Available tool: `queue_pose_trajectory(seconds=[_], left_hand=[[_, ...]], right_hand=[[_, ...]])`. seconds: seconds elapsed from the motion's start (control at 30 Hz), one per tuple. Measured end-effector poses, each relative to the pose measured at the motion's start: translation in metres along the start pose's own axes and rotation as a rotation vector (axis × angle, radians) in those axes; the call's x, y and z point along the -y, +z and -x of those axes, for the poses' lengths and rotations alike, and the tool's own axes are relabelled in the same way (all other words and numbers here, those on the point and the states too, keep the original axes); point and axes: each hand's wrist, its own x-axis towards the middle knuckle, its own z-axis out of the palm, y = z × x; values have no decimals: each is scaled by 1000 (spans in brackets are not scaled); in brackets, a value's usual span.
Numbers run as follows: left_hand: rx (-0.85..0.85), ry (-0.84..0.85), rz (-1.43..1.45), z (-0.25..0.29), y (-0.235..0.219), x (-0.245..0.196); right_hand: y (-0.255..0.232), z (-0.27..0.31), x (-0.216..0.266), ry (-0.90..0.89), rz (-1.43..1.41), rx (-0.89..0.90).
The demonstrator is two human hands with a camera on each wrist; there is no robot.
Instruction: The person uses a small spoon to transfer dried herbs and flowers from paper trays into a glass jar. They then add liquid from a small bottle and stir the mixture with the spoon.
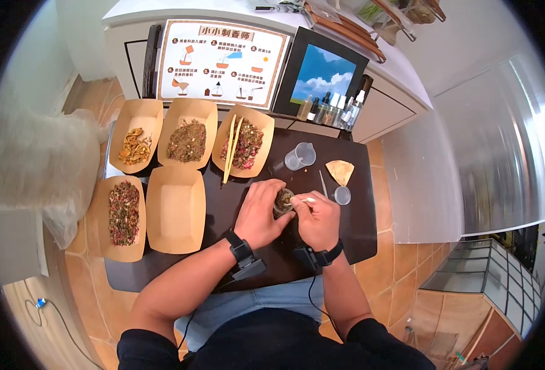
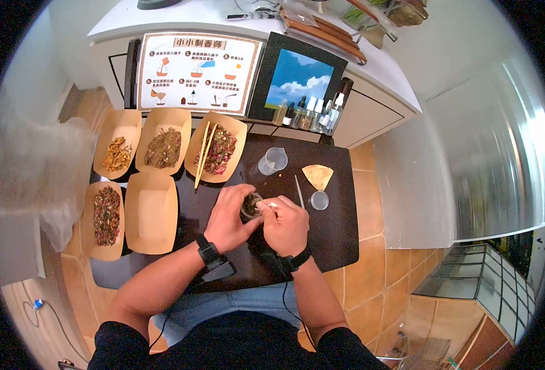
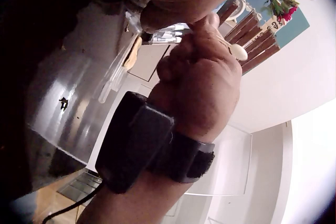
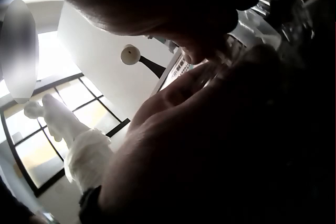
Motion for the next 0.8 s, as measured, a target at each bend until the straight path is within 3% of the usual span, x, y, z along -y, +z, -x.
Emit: queue_pose_trajectory(seconds=[0.07, 0.37, 0.5, 0.6, 0.8], left_hand=[[1, 35, -19, -1, 0, 0], [0, 13, -1, 0, 0, 0], [4, 18, -8, 0, 0, -1], [-5, 18, -17, -3, 0, 0], [0, 5, -7, -1, 0, -1]], right_hand=[[0, -1, -4, -5, 117, 99], [3, -4, 3, -11, -14, -8], [7, -5, -10, 33, -74, 91], [6, -4, -11, 29, 0, 22], [2, 0, 2, -45, -119, -80]])
